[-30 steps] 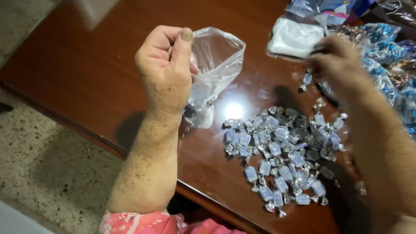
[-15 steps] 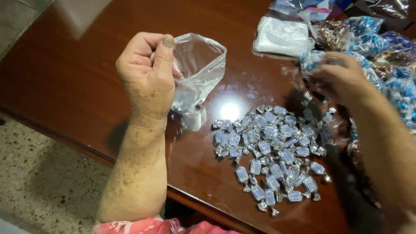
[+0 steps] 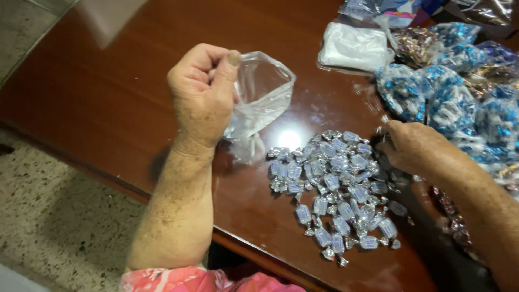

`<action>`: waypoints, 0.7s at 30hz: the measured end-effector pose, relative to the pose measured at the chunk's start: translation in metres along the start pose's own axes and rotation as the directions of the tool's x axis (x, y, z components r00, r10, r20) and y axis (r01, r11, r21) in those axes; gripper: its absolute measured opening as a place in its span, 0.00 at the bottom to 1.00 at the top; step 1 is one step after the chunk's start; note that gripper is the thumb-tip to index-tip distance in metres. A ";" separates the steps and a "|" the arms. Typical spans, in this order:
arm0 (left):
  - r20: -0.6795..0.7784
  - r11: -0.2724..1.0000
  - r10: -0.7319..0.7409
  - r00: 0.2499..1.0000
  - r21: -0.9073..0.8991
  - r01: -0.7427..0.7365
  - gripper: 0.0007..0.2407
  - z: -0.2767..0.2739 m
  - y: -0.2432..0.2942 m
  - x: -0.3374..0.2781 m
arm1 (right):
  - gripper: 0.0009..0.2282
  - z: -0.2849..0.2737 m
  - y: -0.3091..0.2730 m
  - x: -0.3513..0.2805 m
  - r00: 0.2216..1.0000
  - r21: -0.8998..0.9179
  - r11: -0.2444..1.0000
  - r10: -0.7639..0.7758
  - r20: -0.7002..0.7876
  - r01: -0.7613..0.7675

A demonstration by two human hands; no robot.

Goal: Packaging small wrapped candies into plastic bags

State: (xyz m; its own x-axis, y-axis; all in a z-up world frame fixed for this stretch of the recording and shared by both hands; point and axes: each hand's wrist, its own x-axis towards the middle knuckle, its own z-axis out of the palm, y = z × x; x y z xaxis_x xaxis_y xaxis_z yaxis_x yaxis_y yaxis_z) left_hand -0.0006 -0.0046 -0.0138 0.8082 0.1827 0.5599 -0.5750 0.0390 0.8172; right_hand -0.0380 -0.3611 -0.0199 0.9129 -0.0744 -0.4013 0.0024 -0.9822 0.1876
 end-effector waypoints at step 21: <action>-0.025 0.994 -0.079 0.997 -0.081 0.077 0.09 0.007 0.015 -0.004 | 0.04 -0.155 -0.173 -0.024 0.559 -0.081 0.657 -0.694 -0.453 0.750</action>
State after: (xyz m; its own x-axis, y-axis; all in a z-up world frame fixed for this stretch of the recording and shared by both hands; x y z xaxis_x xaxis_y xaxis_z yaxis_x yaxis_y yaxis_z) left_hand -0.0117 -0.0112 -0.0025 0.8477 0.2037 0.4897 -0.5195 0.1321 0.8442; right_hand 0.0028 -0.1622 0.0959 0.6938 0.7184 0.0510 0.7191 -0.6870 -0.1046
